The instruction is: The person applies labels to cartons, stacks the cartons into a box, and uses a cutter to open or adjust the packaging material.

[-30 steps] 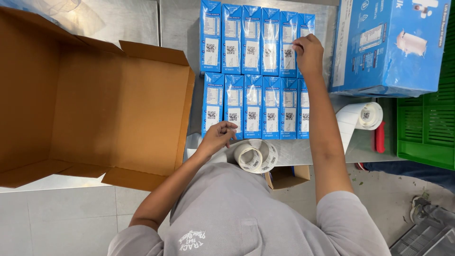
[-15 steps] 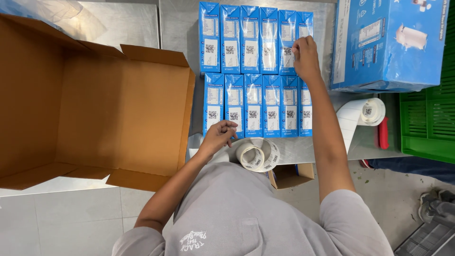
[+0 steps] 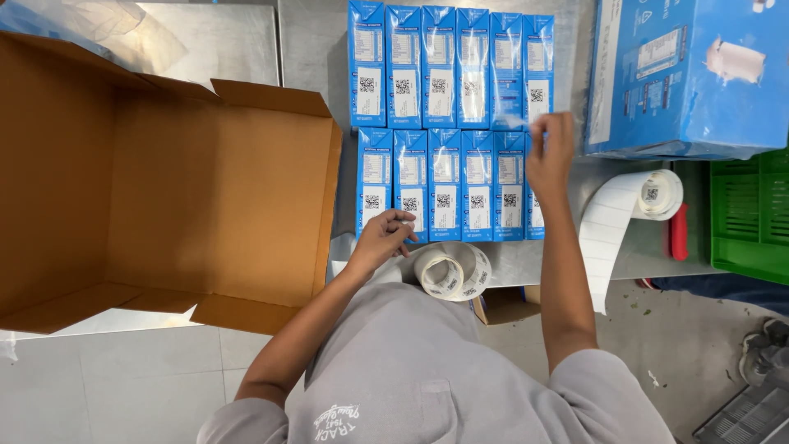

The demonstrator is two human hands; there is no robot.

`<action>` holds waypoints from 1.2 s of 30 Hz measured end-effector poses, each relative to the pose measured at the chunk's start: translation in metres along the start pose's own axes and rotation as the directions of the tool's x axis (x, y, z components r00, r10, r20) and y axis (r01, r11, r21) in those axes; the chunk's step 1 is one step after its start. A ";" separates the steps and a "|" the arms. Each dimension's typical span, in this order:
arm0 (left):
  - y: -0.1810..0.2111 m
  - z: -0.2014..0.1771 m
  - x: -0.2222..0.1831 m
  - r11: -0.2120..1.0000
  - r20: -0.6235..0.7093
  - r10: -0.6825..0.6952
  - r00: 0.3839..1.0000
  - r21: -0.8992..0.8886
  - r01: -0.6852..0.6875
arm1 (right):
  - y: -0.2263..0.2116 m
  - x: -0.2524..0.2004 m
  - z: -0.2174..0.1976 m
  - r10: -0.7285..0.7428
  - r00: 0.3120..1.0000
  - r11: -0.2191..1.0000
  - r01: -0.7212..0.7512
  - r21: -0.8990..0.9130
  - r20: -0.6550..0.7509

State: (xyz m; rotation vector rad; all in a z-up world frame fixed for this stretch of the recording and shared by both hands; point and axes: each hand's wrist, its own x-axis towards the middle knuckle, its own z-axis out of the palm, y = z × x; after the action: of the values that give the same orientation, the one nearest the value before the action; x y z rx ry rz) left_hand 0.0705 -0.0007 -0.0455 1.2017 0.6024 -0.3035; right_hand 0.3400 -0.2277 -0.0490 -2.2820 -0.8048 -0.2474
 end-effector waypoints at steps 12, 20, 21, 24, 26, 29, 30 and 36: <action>0.050 0.035 0.028 0.964 0.040 0.262 0.964 0.027 -0.263 | -0.145 -0.016 -0.094 0.109 0.994 0.945 -0.113 0.306 0.029; 0.091 0.065 0.025 0.865 0.093 0.498 0.862 -0.120 -0.487 | -0.186 -0.021 -0.084 -0.047 0.999 0.986 0.047 0.160 -0.003; 0.090 0.066 0.024 0.855 0.089 0.516 0.852 -0.108 -0.507 | -0.188 -0.022 -0.085 -0.063 0.998 0.986 0.062 0.152 -0.002; 0.079 0.066 0.031 0.867 0.079 0.493 0.867 -0.130 -0.481 | -0.189 -0.023 -0.088 -0.080 0.997 0.988 0.081 0.134 -0.009; 0.080 0.066 0.028 0.864 0.102 0.498 0.861 -0.139 -0.483 | -0.185 -0.021 -0.090 -0.072 0.997 0.987 0.072 0.143 -0.002; 0.084 0.070 0.027 0.873 0.125 0.484 0.866 -0.140 -0.467 | -0.178 -0.018 -0.092 -0.055 0.998 0.985 0.052 0.162 0.013; 0.086 0.071 0.027 0.883 0.124 0.465 0.876 -0.133 -0.450 | -0.174 -0.016 -0.093 -0.046 0.999 0.985 0.042 0.170 0.022; 0.087 0.080 0.043 0.904 0.090 0.351 0.932 -0.292 -0.312 | -0.160 -0.012 -0.094 -0.076 0.997 0.991 0.073 0.111 0.022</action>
State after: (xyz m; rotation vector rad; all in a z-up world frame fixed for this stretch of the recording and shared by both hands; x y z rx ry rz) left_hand 0.1726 -0.0412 0.0160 0.9847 0.2943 -0.0117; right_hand 0.2369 -0.2060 0.1048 -2.1591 -0.8969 -0.2024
